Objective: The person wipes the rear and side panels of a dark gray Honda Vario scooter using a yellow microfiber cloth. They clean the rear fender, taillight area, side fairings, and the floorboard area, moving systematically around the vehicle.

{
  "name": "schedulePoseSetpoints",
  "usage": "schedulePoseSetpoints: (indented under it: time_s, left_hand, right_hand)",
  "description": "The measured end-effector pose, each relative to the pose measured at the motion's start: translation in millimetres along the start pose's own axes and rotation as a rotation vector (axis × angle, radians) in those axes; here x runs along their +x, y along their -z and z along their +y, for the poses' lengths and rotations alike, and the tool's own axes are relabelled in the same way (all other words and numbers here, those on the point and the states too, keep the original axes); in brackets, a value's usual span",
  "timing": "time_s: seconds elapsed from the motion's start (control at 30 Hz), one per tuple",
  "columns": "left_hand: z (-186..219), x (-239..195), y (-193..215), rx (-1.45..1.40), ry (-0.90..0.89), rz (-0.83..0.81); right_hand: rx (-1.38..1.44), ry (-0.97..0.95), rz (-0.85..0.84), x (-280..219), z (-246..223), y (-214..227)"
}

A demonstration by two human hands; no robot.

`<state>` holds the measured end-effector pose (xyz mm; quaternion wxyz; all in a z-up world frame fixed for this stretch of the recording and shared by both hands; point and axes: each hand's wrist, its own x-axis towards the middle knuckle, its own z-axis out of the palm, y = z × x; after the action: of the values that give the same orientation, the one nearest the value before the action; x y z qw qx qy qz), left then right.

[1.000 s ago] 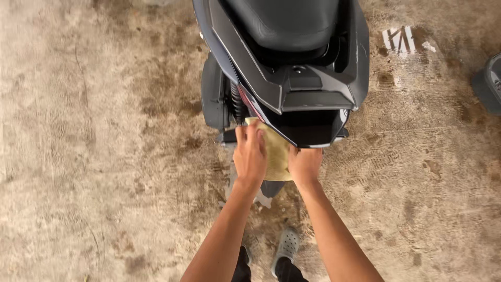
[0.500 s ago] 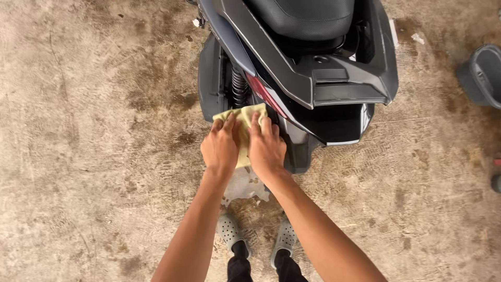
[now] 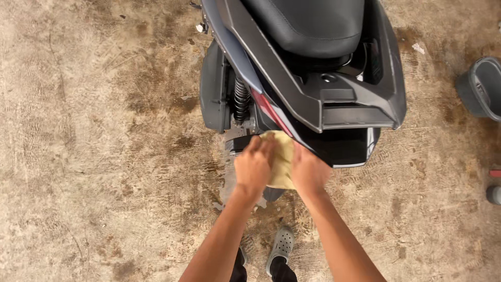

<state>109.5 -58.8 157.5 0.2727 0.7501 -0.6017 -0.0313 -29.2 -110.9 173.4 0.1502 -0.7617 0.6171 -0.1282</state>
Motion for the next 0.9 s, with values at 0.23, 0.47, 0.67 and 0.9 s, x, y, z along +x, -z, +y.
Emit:
schedulePoseSetpoints:
  time_s: [0.23, 0.47, 0.67, 0.9]
  left_hand:
    - [4.1, -13.3, 21.1, -0.086, 0.303, 0.125]
    - [76.0, -1.1, -48.5, -0.100, 0.164, 0.018]
    - [131.5, 14.4, -71.5, 0.077, -0.045, 0.333]
    - [173.2, 32.1, -70.7, 0.094, 0.458, 0.130]
  right_hand:
    - [-0.038, 0.678, 0.550, -3.6, -30.4, 17.5]
    - [-0.053, 0.376, 0.118, 40.6, 77.3, 38.1]
    - [-0.033, 0.412, 0.012, 53.5, 138.8, 36.5]
    - [0.053, 0.579, -0.048, 125.9, 151.5, 34.4]
